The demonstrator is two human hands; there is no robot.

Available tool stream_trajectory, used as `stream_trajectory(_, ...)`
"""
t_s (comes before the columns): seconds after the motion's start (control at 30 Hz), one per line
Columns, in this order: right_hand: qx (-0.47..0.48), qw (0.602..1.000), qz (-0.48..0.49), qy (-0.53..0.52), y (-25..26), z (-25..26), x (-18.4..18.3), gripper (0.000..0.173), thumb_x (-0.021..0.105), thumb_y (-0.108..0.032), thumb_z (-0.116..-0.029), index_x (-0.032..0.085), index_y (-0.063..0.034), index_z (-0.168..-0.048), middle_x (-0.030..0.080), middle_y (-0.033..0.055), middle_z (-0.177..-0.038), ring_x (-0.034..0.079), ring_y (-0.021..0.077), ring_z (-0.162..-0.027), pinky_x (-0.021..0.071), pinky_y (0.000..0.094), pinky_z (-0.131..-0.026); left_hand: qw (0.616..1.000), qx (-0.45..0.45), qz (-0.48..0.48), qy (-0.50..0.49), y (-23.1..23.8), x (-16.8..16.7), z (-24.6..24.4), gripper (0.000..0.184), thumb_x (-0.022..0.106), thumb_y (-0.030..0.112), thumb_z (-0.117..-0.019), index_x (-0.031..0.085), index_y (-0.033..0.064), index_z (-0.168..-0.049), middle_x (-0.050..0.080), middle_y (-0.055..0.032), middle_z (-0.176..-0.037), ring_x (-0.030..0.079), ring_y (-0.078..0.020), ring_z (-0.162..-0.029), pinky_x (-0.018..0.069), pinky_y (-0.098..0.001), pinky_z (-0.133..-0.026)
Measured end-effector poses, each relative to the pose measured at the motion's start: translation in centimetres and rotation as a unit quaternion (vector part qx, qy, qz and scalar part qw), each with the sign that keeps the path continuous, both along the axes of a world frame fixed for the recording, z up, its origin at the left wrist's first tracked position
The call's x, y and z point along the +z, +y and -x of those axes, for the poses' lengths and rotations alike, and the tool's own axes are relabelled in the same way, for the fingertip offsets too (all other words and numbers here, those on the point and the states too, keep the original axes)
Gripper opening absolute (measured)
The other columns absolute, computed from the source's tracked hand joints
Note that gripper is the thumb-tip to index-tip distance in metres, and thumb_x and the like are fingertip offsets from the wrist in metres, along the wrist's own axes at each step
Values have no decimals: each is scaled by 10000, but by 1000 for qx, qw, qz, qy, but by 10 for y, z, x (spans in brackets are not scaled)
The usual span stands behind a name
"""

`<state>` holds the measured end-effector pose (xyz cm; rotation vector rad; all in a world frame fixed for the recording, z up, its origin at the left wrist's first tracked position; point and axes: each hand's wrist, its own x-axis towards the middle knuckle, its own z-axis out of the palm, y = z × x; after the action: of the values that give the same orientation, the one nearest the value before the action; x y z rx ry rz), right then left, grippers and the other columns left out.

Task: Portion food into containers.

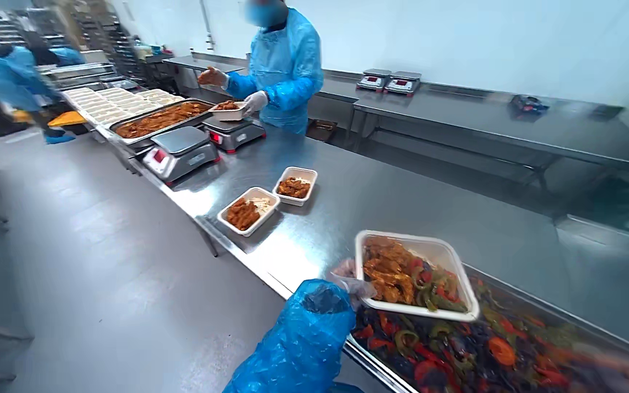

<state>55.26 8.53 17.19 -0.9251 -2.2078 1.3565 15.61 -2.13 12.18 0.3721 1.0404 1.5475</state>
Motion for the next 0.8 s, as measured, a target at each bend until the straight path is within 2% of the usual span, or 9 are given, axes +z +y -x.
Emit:
stream_trajectory(0.03,-24,1000,-14,-12,-4,1,8,348,549,-31,-961,590,122,-1271,696,111,-1158,673,55,-954,577,269,-853,1000,-3,-5,9,-1,-2,-2,296,540,-209,-773,535,30,-947,621,6,-679,609,-66,-604,530,-230,-597)
stream_trajectory(0.1,-140,987,-77,14,-20,8,16,266,601,-27,-898,710,48,-1128,760,37,-998,700,27,-792,602,218,-702,999,-13,-46,0,-1,-12,-4,313,529,-181,-734,569,41,-951,664,-4,-676,642,-88,-609,546,-258,-600)
stream_trajectory(0.17,-231,966,-112,38,-34,19,28,217,616,7,-857,740,19,-1034,762,28,-901,688,38,-702,593,215,-635,994,-50,-95,-4,-1,-21,0,328,565,-127,-683,637,102,-907,703,-11,-703,668,-89,-619,560,-260,-590)
stream_trajectory(0.27,-275,957,-82,52,-42,28,57,216,622,68,-887,748,11,-1053,769,66,-902,719,101,-724,621,268,-672,989,-89,-118,20,2,-27,5,304,571,-90,-686,627,138,-879,692,-8,-677,641,-68,-566,542,-237,-543)
stream_trajectory(0.37,-267,954,-62,120,-45,41,80,223,590,110,-892,740,29,-1036,769,76,-906,724,108,-733,623,253,-679,983,-137,-121,34,7,-28,10,253,580,-80,-716,616,140,-834,659,4,-616,582,-40,-472,488,-189,-457)
stream_trajectory(0.57,-187,963,-101,166,-39,85,91,200,628,122,-869,753,28,-994,775,84,-941,734,113,-745,633,254,-673,982,-142,-120,8,9,-27,3,261,619,-98,-666,608,121,-807,659,-20,-607,598,-68,-476,512,-213,-477)
stream_trajectory(0.67,-125,979,-104,125,-31,110,72,192,623,107,-891,740,44,-1030,762,103,-992,739,132,-812,643,297,-746,983,-149,-104,14,9,-23,1,260,619,-96,-670,585,112,-821,645,-10,-598,590,-65,-474,508,-211,-482)
stream_trajectory(0.73,-88,990,-103,43,-29,127,59,218,598,104,-919,732,45,-1080,745,122,-1044,731,156,-900,624,339,-842,980,-175,-87,33,8,-20,7,235,583,-91,-707,559,104,-837,617,1,-563,555,-48,-428,466,-180,-424)
stream_trajectory(0.8,-90,990,-97,-42,-29,138,43,233,622,54,-927,759,-7,-1104,757,104,-1096,725,156,-1007,585,361,-936,977,-194,-90,24,8,-20,11,217,595,-88,-725,576,100,-834,619,-8,-560,553,-50,-418,459,-176,-410)
